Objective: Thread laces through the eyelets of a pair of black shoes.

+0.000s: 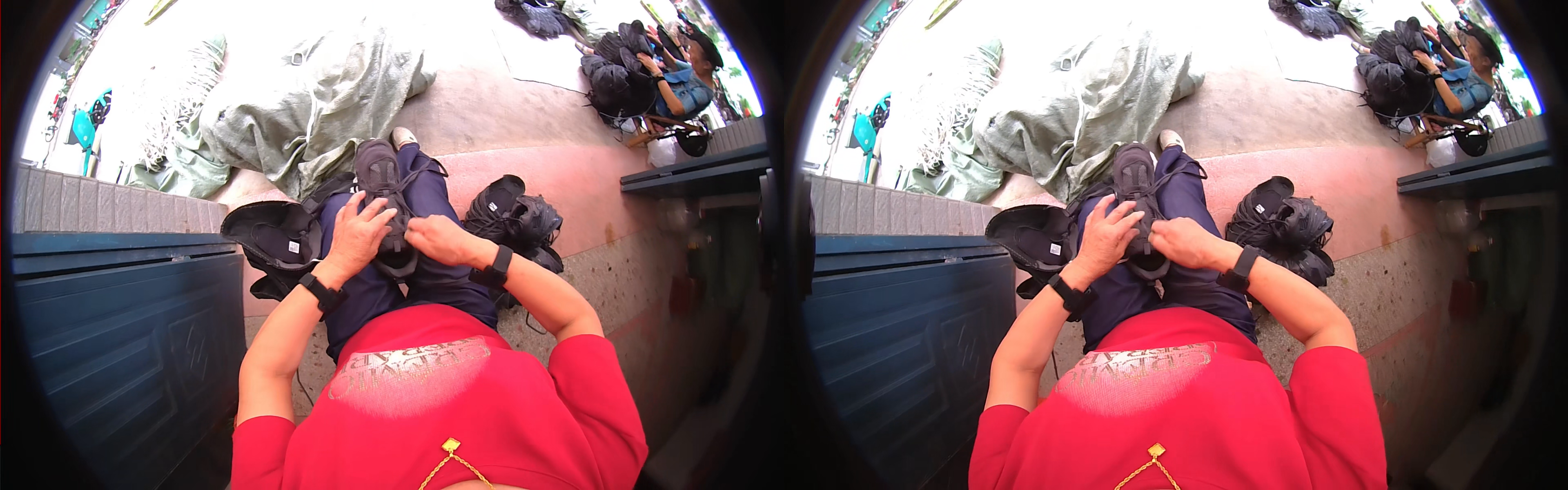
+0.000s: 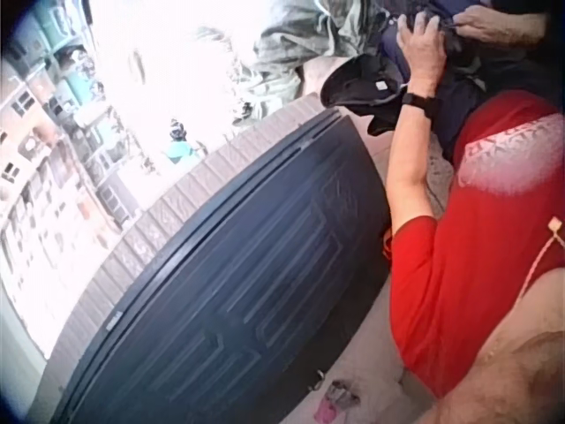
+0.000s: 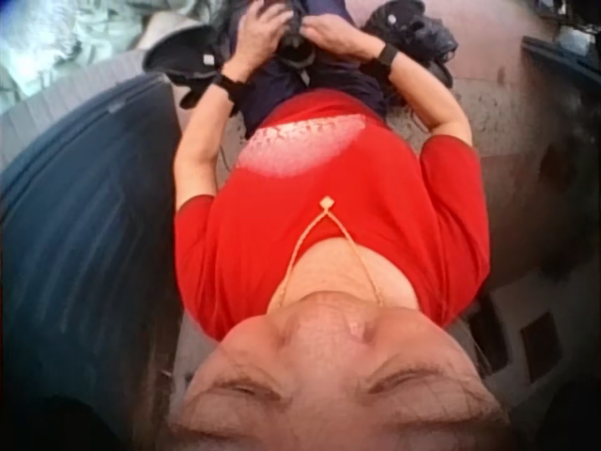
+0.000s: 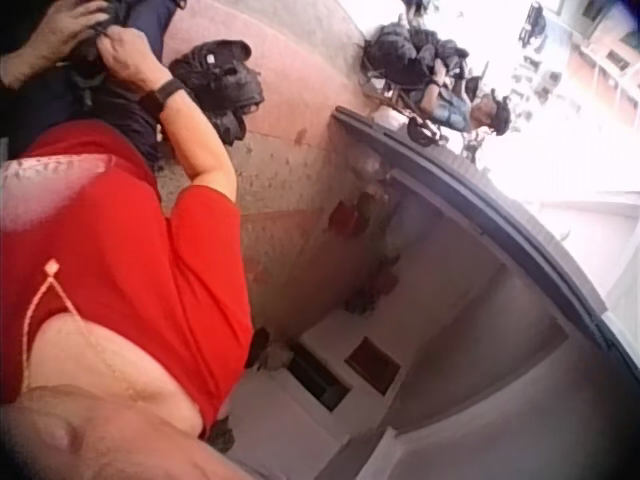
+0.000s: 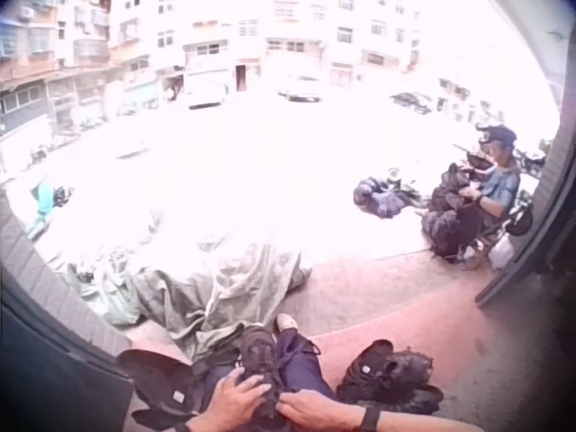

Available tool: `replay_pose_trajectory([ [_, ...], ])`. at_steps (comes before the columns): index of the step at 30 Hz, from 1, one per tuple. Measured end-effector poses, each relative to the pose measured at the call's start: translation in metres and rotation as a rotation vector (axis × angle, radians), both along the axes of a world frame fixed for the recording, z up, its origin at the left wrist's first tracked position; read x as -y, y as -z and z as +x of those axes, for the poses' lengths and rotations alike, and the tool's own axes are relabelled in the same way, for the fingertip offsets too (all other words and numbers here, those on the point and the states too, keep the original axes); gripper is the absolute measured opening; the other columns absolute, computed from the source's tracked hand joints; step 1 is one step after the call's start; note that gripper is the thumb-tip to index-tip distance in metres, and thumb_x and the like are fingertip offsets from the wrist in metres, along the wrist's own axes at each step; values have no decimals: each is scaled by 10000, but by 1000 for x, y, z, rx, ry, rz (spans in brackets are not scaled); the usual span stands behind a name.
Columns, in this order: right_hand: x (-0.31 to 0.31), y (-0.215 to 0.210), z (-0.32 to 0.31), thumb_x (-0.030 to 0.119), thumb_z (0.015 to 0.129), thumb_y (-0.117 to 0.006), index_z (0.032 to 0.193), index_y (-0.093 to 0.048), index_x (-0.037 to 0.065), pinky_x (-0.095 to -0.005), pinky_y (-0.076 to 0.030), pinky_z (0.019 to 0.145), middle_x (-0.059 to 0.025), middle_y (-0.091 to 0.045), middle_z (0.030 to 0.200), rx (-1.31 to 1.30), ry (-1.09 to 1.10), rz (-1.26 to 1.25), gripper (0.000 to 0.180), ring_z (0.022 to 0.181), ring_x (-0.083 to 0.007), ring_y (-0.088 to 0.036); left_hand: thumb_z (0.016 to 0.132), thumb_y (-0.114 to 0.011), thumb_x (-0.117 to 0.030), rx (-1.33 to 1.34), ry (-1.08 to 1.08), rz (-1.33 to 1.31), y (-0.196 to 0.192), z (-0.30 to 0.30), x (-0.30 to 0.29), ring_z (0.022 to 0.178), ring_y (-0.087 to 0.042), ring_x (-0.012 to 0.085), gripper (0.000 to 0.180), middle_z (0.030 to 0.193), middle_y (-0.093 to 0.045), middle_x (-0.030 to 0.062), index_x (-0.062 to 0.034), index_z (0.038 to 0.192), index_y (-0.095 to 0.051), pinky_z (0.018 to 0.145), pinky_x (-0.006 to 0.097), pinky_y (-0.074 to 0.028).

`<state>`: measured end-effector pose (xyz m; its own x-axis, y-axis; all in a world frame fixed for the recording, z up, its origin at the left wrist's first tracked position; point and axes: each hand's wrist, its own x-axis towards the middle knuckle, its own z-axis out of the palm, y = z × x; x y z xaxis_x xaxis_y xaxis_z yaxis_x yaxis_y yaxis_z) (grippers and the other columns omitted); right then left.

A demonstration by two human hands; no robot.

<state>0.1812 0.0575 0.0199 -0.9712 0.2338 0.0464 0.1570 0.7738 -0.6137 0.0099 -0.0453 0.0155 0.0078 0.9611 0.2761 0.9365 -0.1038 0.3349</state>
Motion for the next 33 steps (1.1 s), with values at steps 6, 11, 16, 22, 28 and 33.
replay_pose_trajectory([
  [6,-27,15,-2,239,880,-422,741,-497,43,-272,-351,484,-47,-452,638,-217,655,-1127,252,538,-150,-445,715,-624,-98,224,251,-54,-31,40,-36,719,-538,243,97,689,-569,94,-35,789,-622,683,338,-438],
  [11,-18,-6,-20,239,886,-459,842,-561,71,-184,-334,488,30,-469,653,-393,696,-1374,201,541,-52,-403,796,-589,-130,1013,-161,-97,-57,52,-33,596,-525,155,139,676,-583,61,-6,849,-622,570,269,-432],
  [16,-1,-11,-33,286,899,-472,1069,-540,87,-201,-384,651,13,-557,884,-350,652,-1586,271,756,-70,-491,838,-576,-143,1359,-448,-186,-45,33,-29,580,-451,16,181,689,-553,-33,11,928,-605,536,158,-366],
  [22,7,-19,-43,249,914,-445,1097,-526,74,-224,-413,652,1,-572,875,-433,515,-1695,266,729,-77,-501,851,-572,-175,1395,-457,-200,-41,35,-24,584,-441,16,209,694,-549,-36,7,948,-604,529,151,-351],
  [28,9,-13,-46,254,910,-453,1023,-543,61,-225,-437,663,-22,-590,856,-440,515,-1693,240,734,-91,-542,854,-566,-179,1357,-447,-248,-39,31,-20,588,-439,23,220,713,-563,-26,2,973,-605,538,156,-356],
  [33,12,0,-49,252,905,-464,963,-558,36,-222,-440,641,-27,-579,828,-526,550,-1572,242,702,-96,-530,850,-552,-161,1321,-402,-302,-36,26,-19,619,-457,29,221,747,-579,-17,7,984,-604,564,165,-373],
])
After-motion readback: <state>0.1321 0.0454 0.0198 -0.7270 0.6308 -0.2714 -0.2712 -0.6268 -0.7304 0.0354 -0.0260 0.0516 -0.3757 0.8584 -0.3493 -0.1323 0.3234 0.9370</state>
